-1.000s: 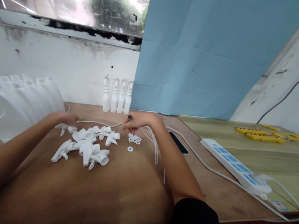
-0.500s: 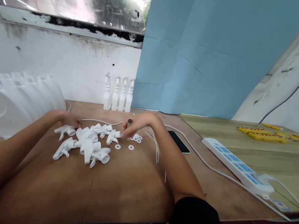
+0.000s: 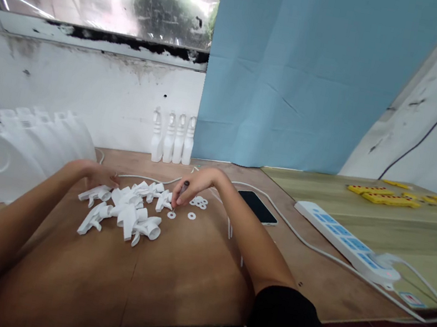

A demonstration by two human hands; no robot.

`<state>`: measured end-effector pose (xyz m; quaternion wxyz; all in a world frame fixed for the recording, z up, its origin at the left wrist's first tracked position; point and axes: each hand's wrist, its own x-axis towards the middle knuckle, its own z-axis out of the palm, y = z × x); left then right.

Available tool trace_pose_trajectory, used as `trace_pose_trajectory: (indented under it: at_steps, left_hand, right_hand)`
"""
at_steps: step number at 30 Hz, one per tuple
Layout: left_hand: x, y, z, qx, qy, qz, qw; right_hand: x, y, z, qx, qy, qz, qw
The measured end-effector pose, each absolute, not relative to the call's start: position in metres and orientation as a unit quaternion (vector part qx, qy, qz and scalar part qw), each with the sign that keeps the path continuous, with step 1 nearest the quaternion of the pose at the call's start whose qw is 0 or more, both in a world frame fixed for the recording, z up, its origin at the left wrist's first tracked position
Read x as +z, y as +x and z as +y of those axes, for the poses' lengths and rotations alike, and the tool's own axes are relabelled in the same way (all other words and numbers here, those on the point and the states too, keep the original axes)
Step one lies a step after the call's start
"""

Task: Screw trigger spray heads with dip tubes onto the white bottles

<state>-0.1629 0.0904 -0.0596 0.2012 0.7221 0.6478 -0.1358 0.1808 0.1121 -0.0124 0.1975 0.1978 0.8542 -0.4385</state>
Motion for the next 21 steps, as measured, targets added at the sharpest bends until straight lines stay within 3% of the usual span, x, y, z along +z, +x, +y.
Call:
trace_pose_trajectory:
  at_steps: [6,11,17,21]
  left_hand:
    - [-0.058,-0.163,0.092,-0.164,0.69,0.659,0.253]
    - [-0.057,-0.164,0.093,-0.165,0.685,0.665,0.246]
    - [-0.057,-0.163,0.092,-0.159,0.688,0.667,0.237]
    - [-0.055,-0.162,0.091,-0.158,0.694,0.665,0.229]
  right_hand:
    - [-0.017,0.185,0.118,-0.481,0.202,0.832,0.186]
    - [-0.017,0.185,0.118,-0.495,0.216,0.818,0.198]
    - [-0.009,0.194,0.12,-0.443,0.331,0.815,0.173]
    - [-0.001,0.197,0.113,-0.486,0.327,0.789,0.186]
